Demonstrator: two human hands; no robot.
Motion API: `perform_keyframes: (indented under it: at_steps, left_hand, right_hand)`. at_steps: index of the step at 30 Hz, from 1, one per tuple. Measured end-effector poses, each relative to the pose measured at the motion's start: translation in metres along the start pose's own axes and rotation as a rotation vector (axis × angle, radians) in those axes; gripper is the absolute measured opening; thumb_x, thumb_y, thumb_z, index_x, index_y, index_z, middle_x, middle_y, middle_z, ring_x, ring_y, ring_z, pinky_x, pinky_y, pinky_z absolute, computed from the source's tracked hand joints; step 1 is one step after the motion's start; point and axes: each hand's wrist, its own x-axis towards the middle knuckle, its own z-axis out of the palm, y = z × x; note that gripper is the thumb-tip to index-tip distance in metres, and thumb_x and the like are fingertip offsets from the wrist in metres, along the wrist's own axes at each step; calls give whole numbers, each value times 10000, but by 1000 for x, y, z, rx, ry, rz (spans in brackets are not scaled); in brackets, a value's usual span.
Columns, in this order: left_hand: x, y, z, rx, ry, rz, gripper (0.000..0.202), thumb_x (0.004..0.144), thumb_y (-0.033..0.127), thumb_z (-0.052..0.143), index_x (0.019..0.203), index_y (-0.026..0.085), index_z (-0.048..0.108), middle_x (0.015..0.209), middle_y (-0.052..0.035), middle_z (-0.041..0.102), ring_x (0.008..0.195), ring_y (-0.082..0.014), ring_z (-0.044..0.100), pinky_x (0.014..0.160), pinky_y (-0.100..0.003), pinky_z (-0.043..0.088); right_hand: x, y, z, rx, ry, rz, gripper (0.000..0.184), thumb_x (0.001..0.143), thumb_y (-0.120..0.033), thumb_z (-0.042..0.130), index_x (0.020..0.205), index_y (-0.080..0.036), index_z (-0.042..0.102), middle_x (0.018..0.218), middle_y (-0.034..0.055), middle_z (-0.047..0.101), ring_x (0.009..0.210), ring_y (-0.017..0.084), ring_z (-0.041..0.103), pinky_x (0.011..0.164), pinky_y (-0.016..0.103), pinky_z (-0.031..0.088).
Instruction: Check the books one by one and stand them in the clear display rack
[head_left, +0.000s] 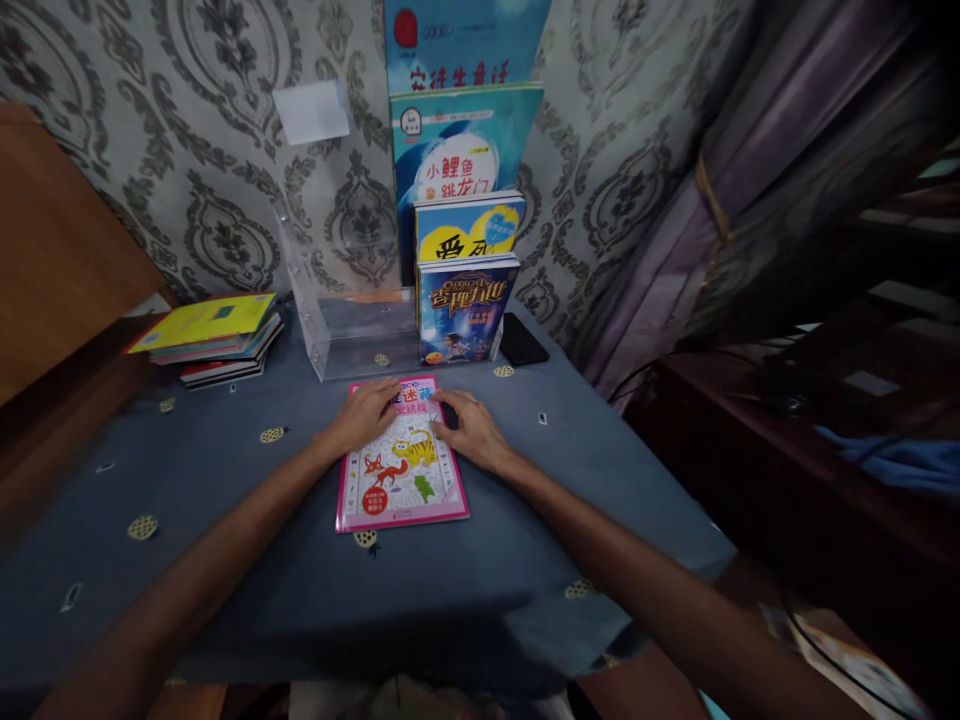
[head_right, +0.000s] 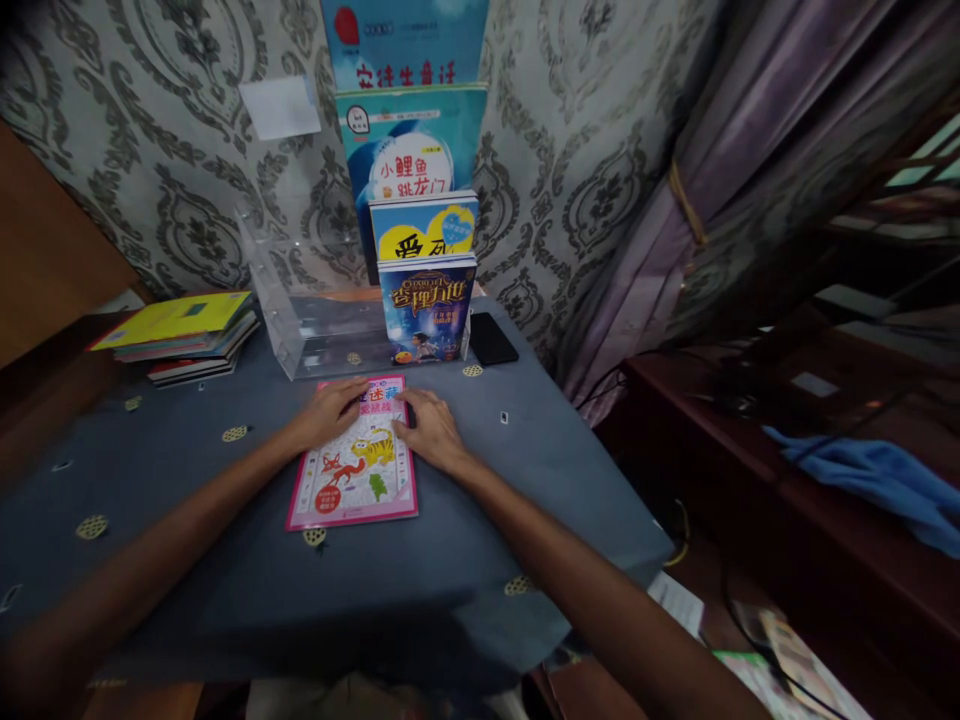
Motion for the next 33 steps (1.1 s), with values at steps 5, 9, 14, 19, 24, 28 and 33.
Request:
perform_keyframes:
  at_steps: [5, 9, 14, 19, 24, 28, 33]
  left_hand:
    - [27, 8, 9, -42, -11, 101, 415, 959, 230, 466, 1347, 147, 588, 1413, -124, 595, 1326, -238, 546, 1135, -438, 414]
    - [32, 8, 14, -55, 18, 118, 410, 982, 252, 453, 1353, 137, 585, 1406, -129, 600, 1317, -234, 554, 1127, -426, 422]
    - [30, 7, 17, -59, 53, 114, 410, 992, 274, 437, 1358, 170, 588, 1396, -103, 613, 1305, -224, 565, 1127, -431, 428]
    - [30, 7, 18, -69, 57, 96, 414, 984, 273, 441, 1354, 169, 595, 1388, -100, 619, 1304, -227, 565, 1124, -431, 435]
    - [30, 7, 16, -63, 45, 103, 423, 986, 266, 430, 1359, 142, 586, 1404, -114, 604, 1324, -220, 550, 1134, -422, 422]
    - [29, 9, 14, -50, 34, 113, 423, 995, 274, 423, 1369, 147, 573, 1418, -109, 592, 1342, -222, 532, 1138, -435, 413]
    - [29, 10, 15, -4, 40, 118, 406, 991, 251, 431, 1355, 157, 584, 1424, -96, 589, 1357, -229, 516, 1140, -453, 409]
  right_hand:
    - [-1, 1, 0, -11, -12, 5, 431, 826, -217, 646, 1256, -198, 648, 1337, 124, 645, 1267, 275, 567, 1068, 475, 450]
    - [-1, -1, -2, -105, -52, -33, 436, 896, -249, 575, 1327, -193, 616, 1422, 125, 589, 1341, 274, 511, 1097, 481, 416]
    - [11, -6, -3, -275, -158, -43, 496, 994, -293, 425, 1461, -135, 478, 1538, 158, 455, 1430, 265, 408, 1136, 478, 343]
    - [27, -4, 1, -346, -177, -8, 527, 1010, -292, 351, 1497, -101, 419, 1566, 169, 405, 1457, 262, 364, 1163, 475, 293]
    - [28, -1, 2, -315, -189, -5, 534, 1004, -301, 361, 1506, -126, 410, 1589, 151, 367, 1470, 266, 347, 1182, 492, 278]
    - [10, 2, -3, -247, -205, -64, 521, 990, -289, 408, 1482, -124, 448, 1566, 163, 403, 1468, 270, 356, 1193, 504, 274]
    - [-15, 6, -9, -176, -177, -145, 476, 988, -290, 419, 1445, -193, 508, 1541, 136, 449, 1447, 258, 397, 1173, 534, 316]
